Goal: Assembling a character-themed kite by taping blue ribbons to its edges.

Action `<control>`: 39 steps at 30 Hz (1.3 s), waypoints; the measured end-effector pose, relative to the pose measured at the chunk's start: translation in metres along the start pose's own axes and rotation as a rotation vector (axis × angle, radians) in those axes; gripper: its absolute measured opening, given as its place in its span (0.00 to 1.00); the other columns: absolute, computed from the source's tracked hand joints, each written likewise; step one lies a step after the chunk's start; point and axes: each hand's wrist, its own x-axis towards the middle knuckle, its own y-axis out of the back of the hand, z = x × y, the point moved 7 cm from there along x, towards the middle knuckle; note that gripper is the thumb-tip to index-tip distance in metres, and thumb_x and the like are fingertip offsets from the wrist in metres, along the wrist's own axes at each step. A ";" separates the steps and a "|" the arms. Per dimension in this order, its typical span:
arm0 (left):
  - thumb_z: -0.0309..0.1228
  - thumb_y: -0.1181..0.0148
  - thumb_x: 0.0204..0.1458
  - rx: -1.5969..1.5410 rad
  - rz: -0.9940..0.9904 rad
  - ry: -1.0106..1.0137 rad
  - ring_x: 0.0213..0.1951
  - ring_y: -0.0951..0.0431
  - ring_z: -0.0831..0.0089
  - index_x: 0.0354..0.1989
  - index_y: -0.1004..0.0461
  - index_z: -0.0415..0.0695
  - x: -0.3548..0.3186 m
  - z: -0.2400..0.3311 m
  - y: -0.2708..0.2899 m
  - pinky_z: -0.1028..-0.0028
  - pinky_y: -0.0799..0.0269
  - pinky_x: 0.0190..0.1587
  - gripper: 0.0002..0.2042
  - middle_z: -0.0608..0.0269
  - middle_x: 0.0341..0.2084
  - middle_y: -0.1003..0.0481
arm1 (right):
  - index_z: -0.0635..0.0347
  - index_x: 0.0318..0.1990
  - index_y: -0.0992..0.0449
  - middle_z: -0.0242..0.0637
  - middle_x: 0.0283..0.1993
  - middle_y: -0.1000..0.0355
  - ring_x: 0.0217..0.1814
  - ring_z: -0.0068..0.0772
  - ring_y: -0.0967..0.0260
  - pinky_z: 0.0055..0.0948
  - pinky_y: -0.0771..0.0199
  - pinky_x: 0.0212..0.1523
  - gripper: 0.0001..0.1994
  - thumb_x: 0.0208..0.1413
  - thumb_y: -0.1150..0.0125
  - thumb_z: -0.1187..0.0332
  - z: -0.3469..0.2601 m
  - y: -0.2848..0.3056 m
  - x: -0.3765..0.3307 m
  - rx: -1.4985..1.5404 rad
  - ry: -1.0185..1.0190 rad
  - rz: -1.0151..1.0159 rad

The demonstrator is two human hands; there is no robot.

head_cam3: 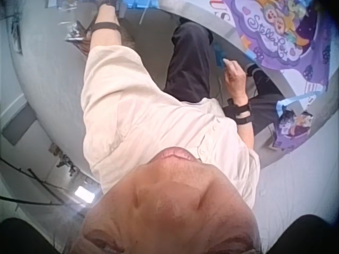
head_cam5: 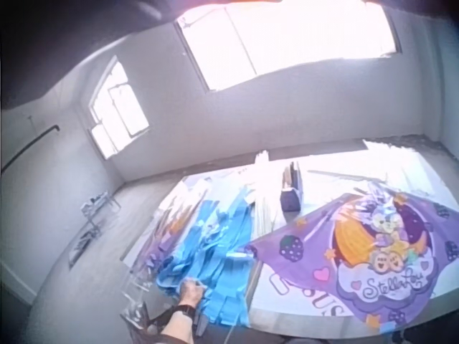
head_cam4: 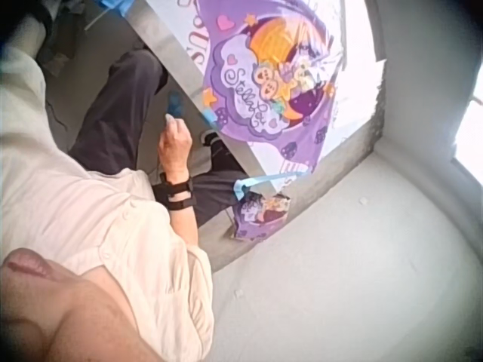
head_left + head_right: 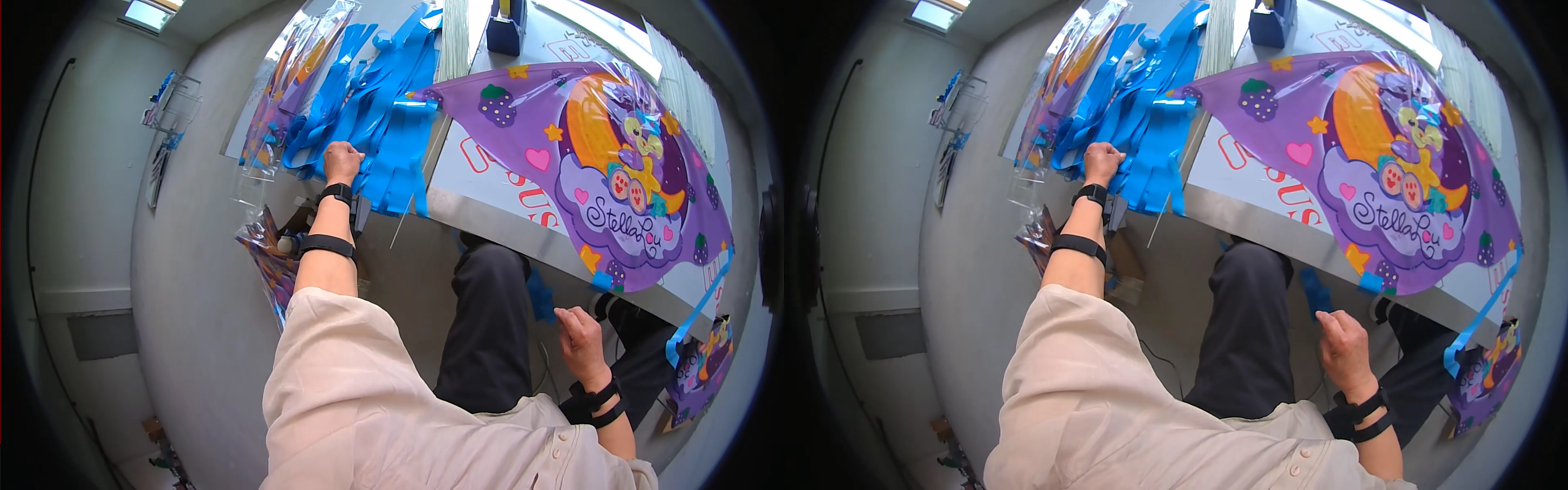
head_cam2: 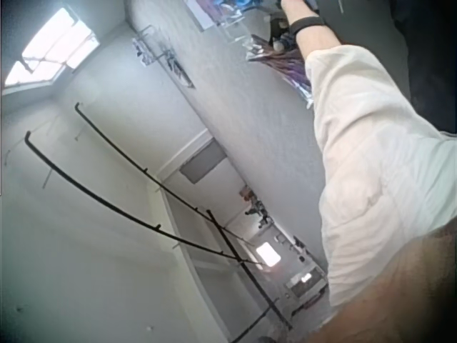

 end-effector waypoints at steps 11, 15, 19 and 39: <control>0.22 0.40 0.41 0.169 0.191 -0.219 0.34 0.24 0.51 0.26 0.25 0.40 -0.013 0.013 0.005 0.60 0.27 0.38 0.03 0.48 0.27 0.24 | 0.66 0.39 0.28 0.45 0.29 0.32 0.30 0.47 0.32 0.35 0.31 0.30 0.16 0.39 0.49 0.87 0.004 -0.002 -0.003 -0.009 0.009 -0.004; 0.19 0.47 0.42 0.258 0.162 -0.257 0.34 0.24 0.47 0.25 0.26 0.39 -0.008 0.022 0.008 0.58 0.28 0.38 0.04 0.46 0.27 0.25 | 0.66 0.39 0.28 0.45 0.29 0.33 0.30 0.47 0.32 0.35 0.31 0.30 0.16 0.39 0.49 0.87 0.003 -0.001 -0.004 -0.020 0.012 0.007; 0.18 0.47 0.42 0.147 0.269 -0.194 0.33 0.25 0.45 0.22 0.28 0.37 -0.005 0.016 0.023 0.57 0.28 0.38 0.02 0.43 0.26 0.25 | 0.66 0.39 0.28 0.45 0.29 0.32 0.30 0.47 0.32 0.35 0.31 0.30 0.16 0.39 0.49 0.87 0.004 0.001 -0.003 -0.005 -0.004 0.000; 0.28 0.34 0.41 0.119 0.133 -0.169 0.39 0.27 0.52 0.30 0.27 0.40 -0.022 0.000 0.005 0.59 0.30 0.42 0.09 0.51 0.32 0.27 | 0.65 0.39 0.27 0.44 0.29 0.32 0.30 0.47 0.32 0.35 0.31 0.30 0.16 0.39 0.48 0.86 0.009 -0.004 -0.004 -0.018 -0.003 0.003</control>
